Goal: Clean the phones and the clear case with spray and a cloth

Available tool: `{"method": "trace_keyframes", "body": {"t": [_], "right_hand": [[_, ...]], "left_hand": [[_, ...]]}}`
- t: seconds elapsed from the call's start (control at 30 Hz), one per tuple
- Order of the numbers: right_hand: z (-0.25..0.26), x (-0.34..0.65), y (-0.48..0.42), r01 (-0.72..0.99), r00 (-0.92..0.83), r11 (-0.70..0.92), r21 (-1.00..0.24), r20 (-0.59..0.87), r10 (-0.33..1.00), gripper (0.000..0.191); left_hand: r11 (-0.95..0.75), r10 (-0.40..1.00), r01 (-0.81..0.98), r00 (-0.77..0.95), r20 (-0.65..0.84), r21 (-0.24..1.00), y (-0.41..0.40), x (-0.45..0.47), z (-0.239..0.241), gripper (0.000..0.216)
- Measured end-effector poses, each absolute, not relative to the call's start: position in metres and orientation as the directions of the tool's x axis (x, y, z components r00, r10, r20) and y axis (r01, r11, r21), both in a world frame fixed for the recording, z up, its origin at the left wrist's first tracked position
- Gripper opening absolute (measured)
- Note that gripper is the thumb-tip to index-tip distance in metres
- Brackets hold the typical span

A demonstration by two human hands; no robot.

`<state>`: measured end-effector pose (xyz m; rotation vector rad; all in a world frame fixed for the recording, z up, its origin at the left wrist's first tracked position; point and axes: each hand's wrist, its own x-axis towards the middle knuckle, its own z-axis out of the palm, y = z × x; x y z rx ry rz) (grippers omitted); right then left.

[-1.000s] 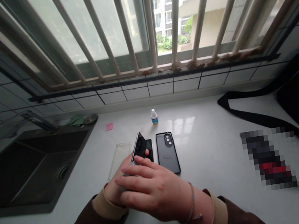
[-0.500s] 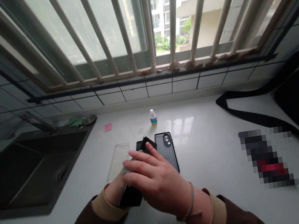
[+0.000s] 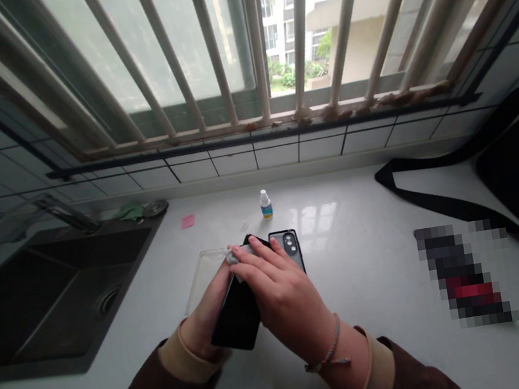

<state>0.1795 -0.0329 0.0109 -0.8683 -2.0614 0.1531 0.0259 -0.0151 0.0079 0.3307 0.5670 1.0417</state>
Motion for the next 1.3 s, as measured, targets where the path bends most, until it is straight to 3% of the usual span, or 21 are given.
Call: {"method": "trace_keyframes", "body": {"t": [0.13,0.27,0.57,0.77,0.87,1.0,1.13,1.3], "right_hand": [[0.006,0.184,-0.027,0.544,-0.357,0.703,-0.458,0.632,0.688,0.043],[0.003,0.188,-0.022,0.554,-0.342,0.634,-0.54,0.546,0.765,0.042],[0.003,0.182,-0.024,0.438,-0.479,0.706,-0.557,0.52,0.707,0.037],[0.013,0.185,-0.035,0.204,-0.501,0.704,-0.68,0.545,0.672,0.035],[0.017,0.186,-0.039,0.06,-0.326,0.566,-0.822,0.52,0.789,0.028],[0.014,0.184,-0.035,-0.153,-0.07,0.305,-0.94,0.319,0.945,0.023],[0.008,0.178,-0.03,-0.254,-0.185,0.139,-0.957,0.189,0.964,0.026],[0.009,0.175,-0.035,-0.198,-0.276,0.252,-0.947,0.3,0.913,0.025]], "left_hand": [[0.575,0.818,-0.718,0.485,-0.309,0.392,-0.014,0.029,0.016,0.05],[0.627,0.779,-0.682,0.549,-0.303,0.377,-0.014,0.023,0.023,0.064],[0.42,0.869,-0.774,0.193,-0.455,0.474,0.0,0.014,0.02,0.078],[0.262,0.899,-0.77,-0.024,-0.438,0.581,0.004,0.004,0.018,0.072],[0.244,0.891,-0.752,-0.075,-0.447,0.612,0.004,0.004,0.024,0.066],[0.263,0.898,-0.737,-0.048,-0.437,0.622,0.0,0.007,0.029,0.057],[0.357,0.895,-0.694,0.062,-0.442,0.625,-0.005,0.012,0.026,0.053],[0.324,0.92,-0.638,0.04,-0.39,0.699,-0.008,0.016,0.022,0.042]]}}
